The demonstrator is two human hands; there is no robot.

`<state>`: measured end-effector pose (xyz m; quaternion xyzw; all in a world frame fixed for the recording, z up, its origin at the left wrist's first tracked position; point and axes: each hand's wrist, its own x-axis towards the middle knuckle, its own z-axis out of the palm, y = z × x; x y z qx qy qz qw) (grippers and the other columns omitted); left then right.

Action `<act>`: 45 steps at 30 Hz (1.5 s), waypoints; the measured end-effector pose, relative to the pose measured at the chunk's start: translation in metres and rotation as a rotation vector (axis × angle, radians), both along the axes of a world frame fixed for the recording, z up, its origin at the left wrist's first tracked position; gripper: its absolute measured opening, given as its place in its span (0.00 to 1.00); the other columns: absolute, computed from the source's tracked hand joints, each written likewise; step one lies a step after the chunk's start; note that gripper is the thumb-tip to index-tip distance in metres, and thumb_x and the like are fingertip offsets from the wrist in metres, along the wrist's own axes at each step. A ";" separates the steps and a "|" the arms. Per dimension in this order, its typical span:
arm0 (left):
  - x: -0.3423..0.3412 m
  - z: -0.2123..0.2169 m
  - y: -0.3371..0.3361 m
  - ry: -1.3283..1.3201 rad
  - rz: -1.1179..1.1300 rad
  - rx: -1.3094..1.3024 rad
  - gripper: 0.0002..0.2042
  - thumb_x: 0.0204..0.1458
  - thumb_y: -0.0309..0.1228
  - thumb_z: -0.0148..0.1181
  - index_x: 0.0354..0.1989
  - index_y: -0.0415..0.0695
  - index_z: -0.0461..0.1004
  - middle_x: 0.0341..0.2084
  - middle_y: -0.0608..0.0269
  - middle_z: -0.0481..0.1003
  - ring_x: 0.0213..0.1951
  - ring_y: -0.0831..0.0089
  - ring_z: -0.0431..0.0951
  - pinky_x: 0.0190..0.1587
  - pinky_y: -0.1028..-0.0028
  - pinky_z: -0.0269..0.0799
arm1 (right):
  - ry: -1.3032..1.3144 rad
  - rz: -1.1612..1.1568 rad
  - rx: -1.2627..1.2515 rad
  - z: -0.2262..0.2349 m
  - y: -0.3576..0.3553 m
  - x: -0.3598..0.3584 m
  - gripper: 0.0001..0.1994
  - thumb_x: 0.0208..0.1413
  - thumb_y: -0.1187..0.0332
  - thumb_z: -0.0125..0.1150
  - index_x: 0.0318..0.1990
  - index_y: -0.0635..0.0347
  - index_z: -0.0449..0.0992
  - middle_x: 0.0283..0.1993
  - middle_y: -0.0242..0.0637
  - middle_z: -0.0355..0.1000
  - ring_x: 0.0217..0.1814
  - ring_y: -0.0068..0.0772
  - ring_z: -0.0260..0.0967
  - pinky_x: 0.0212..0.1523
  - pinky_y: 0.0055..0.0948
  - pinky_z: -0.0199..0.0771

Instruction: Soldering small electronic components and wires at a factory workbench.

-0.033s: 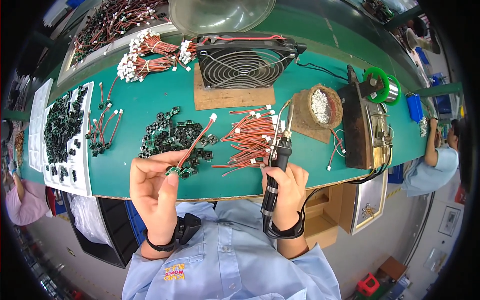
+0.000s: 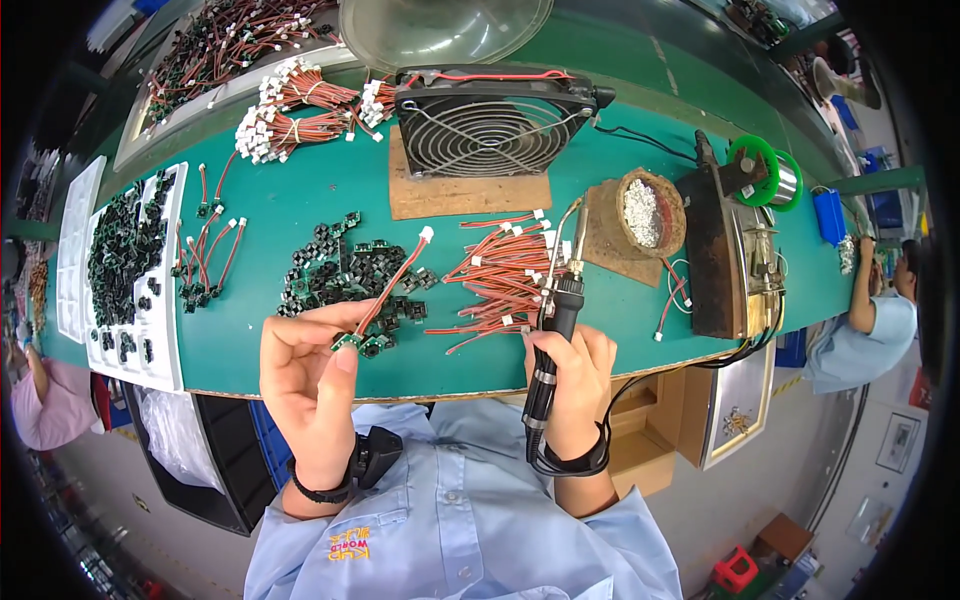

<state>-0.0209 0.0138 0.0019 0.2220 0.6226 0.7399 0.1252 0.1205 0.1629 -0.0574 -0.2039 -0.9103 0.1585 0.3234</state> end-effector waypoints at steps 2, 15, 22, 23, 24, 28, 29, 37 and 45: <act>-0.001 -0.003 -0.002 -0.014 -0.011 0.017 0.06 0.50 0.19 0.48 0.35 0.39 0.59 0.41 0.44 0.71 0.42 0.69 0.71 0.50 0.72 0.63 | -0.020 0.026 0.020 0.003 0.001 0.000 0.17 0.37 0.73 0.57 0.40 0.51 0.71 0.33 0.32 0.69 0.36 0.33 0.63 0.36 0.31 0.57; 0.004 0.000 0.004 0.051 -0.043 -0.043 0.08 0.50 0.17 0.51 0.36 0.37 0.61 0.37 0.48 0.71 0.42 0.67 0.72 0.48 0.69 0.65 | 0.236 0.019 -0.135 0.004 0.009 0.002 0.22 0.37 0.84 0.64 0.41 0.55 0.65 0.31 0.36 0.71 0.32 0.33 0.69 0.35 0.29 0.67; 0.009 0.012 0.019 0.370 -0.239 -0.315 0.10 0.47 0.16 0.53 0.38 0.35 0.66 0.34 0.53 0.71 0.35 0.66 0.72 0.39 0.71 0.68 | 0.397 0.096 -0.363 0.028 0.004 0.006 0.23 0.40 0.86 0.64 0.41 0.57 0.60 0.31 0.41 0.73 0.33 0.33 0.73 0.35 0.26 0.72; 0.008 0.018 0.024 0.488 -0.325 -0.362 0.10 0.46 0.16 0.53 0.39 0.35 0.67 0.34 0.52 0.71 0.34 0.65 0.72 0.37 0.72 0.68 | 0.363 0.131 -0.371 0.034 0.003 0.009 0.23 0.40 0.86 0.64 0.41 0.57 0.60 0.31 0.42 0.73 0.33 0.33 0.73 0.35 0.26 0.71; 0.009 0.023 0.025 0.609 -0.400 -0.418 0.11 0.46 0.16 0.53 0.39 0.35 0.67 0.34 0.52 0.71 0.33 0.64 0.72 0.35 0.73 0.68 | 0.334 0.179 -0.385 0.040 0.001 0.011 0.23 0.40 0.86 0.63 0.41 0.56 0.60 0.30 0.42 0.74 0.33 0.33 0.73 0.35 0.26 0.71; 0.016 0.023 0.031 0.679 -0.398 -0.380 0.11 0.41 0.15 0.55 0.35 0.37 0.71 0.32 0.51 0.71 0.30 0.60 0.72 0.30 0.71 0.68 | 0.265 0.179 -0.315 0.051 -0.002 0.016 0.22 0.41 0.85 0.63 0.41 0.56 0.60 0.30 0.41 0.75 0.32 0.33 0.72 0.35 0.26 0.70; 0.017 0.023 0.030 0.680 -0.401 -0.383 0.11 0.41 0.15 0.55 0.35 0.37 0.71 0.32 0.51 0.71 0.30 0.60 0.72 0.30 0.71 0.68 | 0.267 0.176 -0.318 0.052 -0.002 0.017 0.22 0.41 0.85 0.63 0.41 0.56 0.60 0.30 0.41 0.75 0.32 0.33 0.72 0.35 0.26 0.70; 0.019 0.018 0.026 0.630 -0.466 -0.446 0.09 0.40 0.20 0.60 0.31 0.41 0.73 0.29 0.60 0.69 0.30 0.63 0.71 0.30 0.69 0.67 | 0.187 0.221 -0.268 0.065 0.000 0.018 0.23 0.38 0.83 0.67 0.40 0.54 0.64 0.30 0.36 0.75 0.29 0.33 0.71 0.33 0.26 0.64; 0.027 0.020 0.024 0.724 -0.433 -0.436 0.09 0.39 0.17 0.60 0.30 0.40 0.72 0.27 0.59 0.71 0.27 0.65 0.72 0.26 0.72 0.67 | 0.169 0.313 -0.279 0.061 -0.008 0.014 0.23 0.37 0.83 0.67 0.40 0.54 0.64 0.30 0.36 0.74 0.27 0.33 0.71 0.32 0.26 0.66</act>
